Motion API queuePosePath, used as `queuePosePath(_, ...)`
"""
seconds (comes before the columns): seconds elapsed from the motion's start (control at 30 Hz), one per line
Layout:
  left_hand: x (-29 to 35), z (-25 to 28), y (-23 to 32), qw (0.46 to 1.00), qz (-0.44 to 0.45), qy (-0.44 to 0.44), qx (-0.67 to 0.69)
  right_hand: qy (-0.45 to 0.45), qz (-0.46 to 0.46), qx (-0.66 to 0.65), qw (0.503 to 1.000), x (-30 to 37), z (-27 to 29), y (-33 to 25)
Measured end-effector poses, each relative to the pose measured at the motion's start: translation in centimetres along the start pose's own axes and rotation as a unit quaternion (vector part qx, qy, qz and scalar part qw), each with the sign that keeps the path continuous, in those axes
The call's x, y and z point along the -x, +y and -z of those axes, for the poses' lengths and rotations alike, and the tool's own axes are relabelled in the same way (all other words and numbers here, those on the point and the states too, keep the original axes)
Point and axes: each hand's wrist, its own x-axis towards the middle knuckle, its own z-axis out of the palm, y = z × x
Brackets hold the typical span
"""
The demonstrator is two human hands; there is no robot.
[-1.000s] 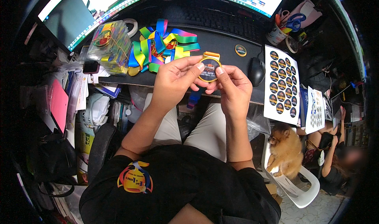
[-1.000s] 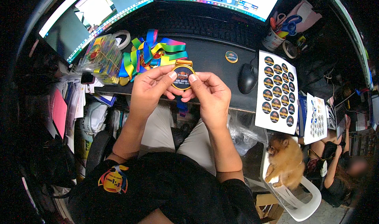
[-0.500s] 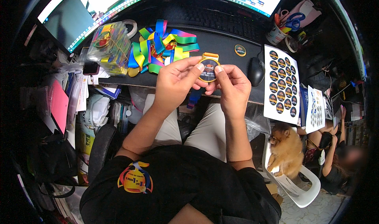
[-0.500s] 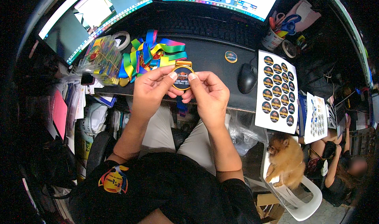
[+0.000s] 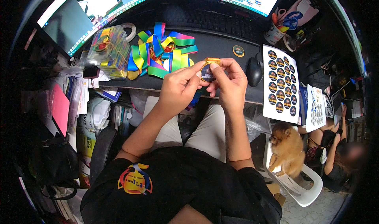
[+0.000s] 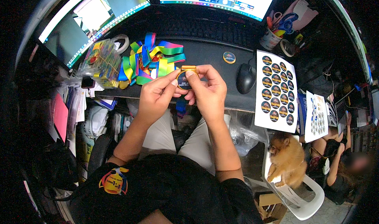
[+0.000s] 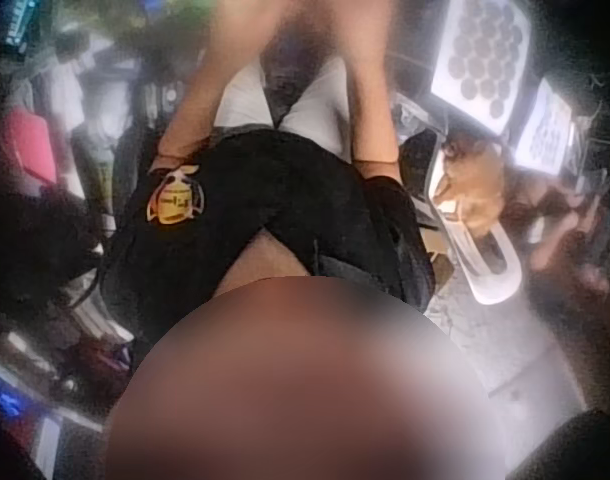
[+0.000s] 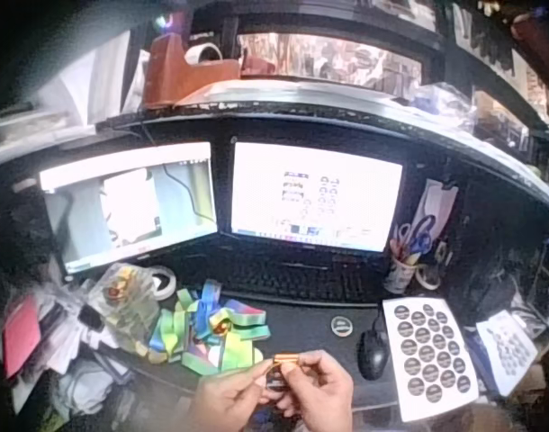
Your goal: The person assembles medals by attaching circular stickers to the back of round metal discs and threading colorful ribbons through the discs. They handle the components one at a time, placing finished medals on the desk.
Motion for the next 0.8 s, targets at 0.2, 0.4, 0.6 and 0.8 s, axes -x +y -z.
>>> queuePosePath(0.2, -0.2, 0.2, -0.9, 0.983, 0.097, -0.085, 0.133, -0.051, -0.073, 0.011, 0.996, 0.1, 1.6, 0.0)
queuePosePath(0.4, -0.9, -0.5, -1.8, 0.880, 0.206, -0.108, 0.414, -0.065, 0.030, -0.048, 0.996, 1.8, 1.1, 1.6)
queuePosePath(0.6, 0.0, -2.7, -2.1, 0.957, 0.097, -0.077, 0.262, 0.002, -0.017, -0.075, 0.997, 3.5, 2.1, 3.3)
queuePosePath(0.8, 1.3, -5.0, -3.1, 0.990, -0.012, -0.095, 0.103, 0.052, -0.002, -0.096, 0.994, 5.1, 3.3, 3.7)
